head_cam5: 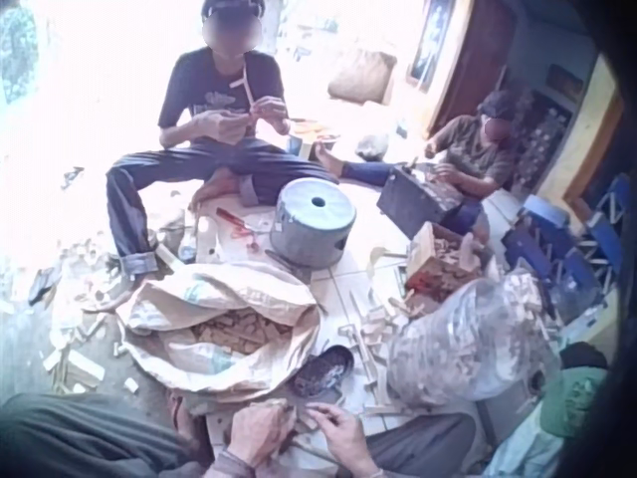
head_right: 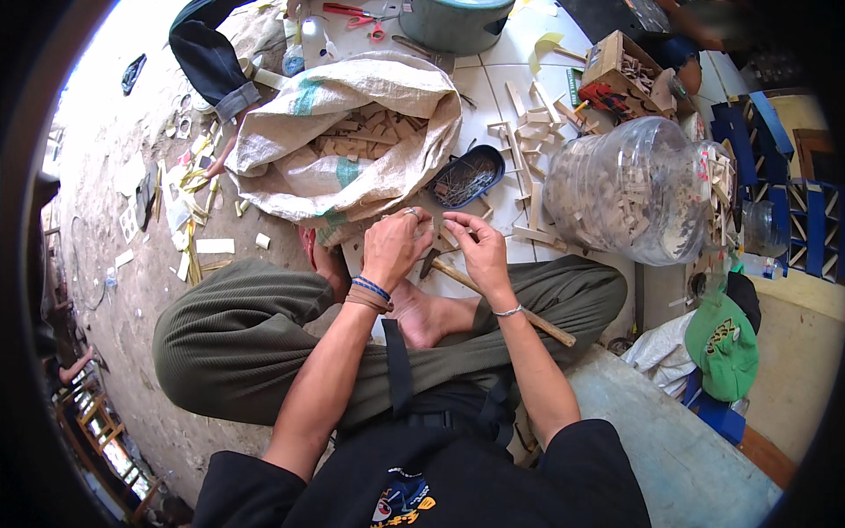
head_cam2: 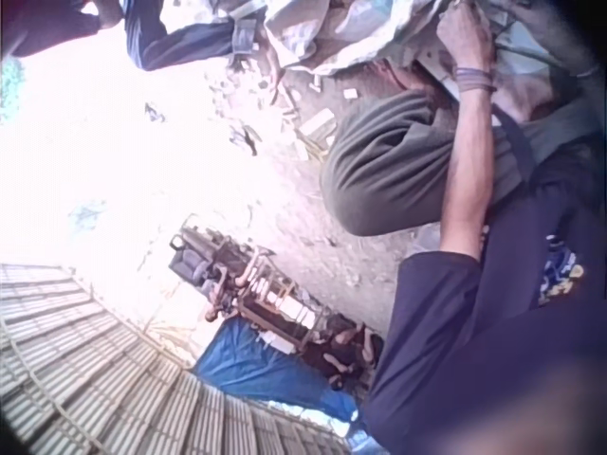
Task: The person sits on the floor and assembles small wooden pieces by hand. They pick up pieces from a sack, align them, and use a hammer to tap them together. The person occasionally places finished pieces into a nearby container.
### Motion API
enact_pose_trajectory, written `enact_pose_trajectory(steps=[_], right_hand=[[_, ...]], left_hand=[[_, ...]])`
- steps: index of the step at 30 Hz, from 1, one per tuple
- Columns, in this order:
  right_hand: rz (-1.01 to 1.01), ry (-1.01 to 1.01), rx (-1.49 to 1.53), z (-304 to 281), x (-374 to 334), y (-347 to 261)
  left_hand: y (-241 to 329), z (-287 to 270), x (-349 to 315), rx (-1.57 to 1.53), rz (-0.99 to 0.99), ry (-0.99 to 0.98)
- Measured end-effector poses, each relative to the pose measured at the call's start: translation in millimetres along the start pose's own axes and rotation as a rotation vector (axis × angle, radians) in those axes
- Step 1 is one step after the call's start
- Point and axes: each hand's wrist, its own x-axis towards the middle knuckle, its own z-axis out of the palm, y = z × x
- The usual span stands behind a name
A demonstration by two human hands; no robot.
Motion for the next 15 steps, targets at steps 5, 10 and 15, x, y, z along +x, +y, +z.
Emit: enact_pose_trajectory(steps=[5,10,15], right_hand=[[-0.227,0.043,-0.133,12,-5,-1],[-0.207,0.09,-0.145,16,-3,-5],[-0.2,0.085,-0.21,15,-3,-9]], left_hand=[[-2,2,1,0.027,-0.008,-0.016],[-2,2,0,0.014,0.023,0.003],[-1,2,0,0.011,0.027,-0.002]])
